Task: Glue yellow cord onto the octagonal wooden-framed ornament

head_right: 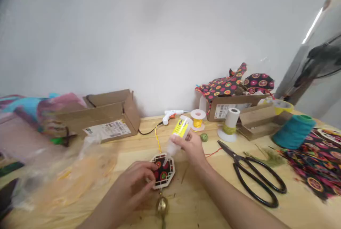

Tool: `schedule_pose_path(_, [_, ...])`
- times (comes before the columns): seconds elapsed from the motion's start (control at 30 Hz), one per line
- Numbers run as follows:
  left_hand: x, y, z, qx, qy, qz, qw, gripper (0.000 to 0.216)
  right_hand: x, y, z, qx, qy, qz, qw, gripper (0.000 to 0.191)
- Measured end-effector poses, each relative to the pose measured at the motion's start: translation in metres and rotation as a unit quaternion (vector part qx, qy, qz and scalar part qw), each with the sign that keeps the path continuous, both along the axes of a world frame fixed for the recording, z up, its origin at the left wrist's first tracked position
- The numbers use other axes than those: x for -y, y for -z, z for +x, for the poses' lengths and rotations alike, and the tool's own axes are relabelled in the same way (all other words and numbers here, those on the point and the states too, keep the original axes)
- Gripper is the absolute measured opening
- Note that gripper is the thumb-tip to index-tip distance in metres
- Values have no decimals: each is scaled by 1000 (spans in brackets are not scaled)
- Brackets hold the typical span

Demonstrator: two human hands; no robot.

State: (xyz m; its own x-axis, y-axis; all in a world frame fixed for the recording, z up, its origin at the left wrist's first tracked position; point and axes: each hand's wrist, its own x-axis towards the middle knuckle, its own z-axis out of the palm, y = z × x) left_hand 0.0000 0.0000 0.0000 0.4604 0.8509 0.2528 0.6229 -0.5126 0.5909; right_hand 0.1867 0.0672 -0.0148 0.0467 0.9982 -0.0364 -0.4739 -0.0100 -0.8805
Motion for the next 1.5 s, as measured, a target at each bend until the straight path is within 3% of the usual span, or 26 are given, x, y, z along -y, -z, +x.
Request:
schedule_pose_path(0.2, [-16, 7, 13, -21, -8, 11, 1000, 9, -6, -10, -3, -22, 10, -3, 1000, 27])
schedule_pose_path(0.63, [-20, 8, 15, -39, -10, 41, 998, 12, -1, -15, -3, -44, 8, 6, 999, 26])
schedule_pose_path(0.83, [-13, 4, 5, -69, 40, 120, 990, 18, -2, -14, -2, -53, 10, 14, 998, 24])
schedule_pose_path(0.97, [-7, 3, 0, -148, 95, 194, 965, 25, 0, -16, -3, -54, 11, 11, 998, 24])
schedule_pose_path(1.1, [-4, 4, -1, -199, 101, 239, 945, 27, 0, -16, -3, -57, 13, 10, 998, 22])
schedule_pose_path(1.27, [-5, 5, -1, -227, 93, 250, 937, 28, 0, -16, -3, -56, 16, 8, 998, 23])
schedule_pose_path(1.5, [-7, 7, 0, -202, 87, 207, 953, 30, 0, -16, -2, -55, 9, 11, 998, 23])
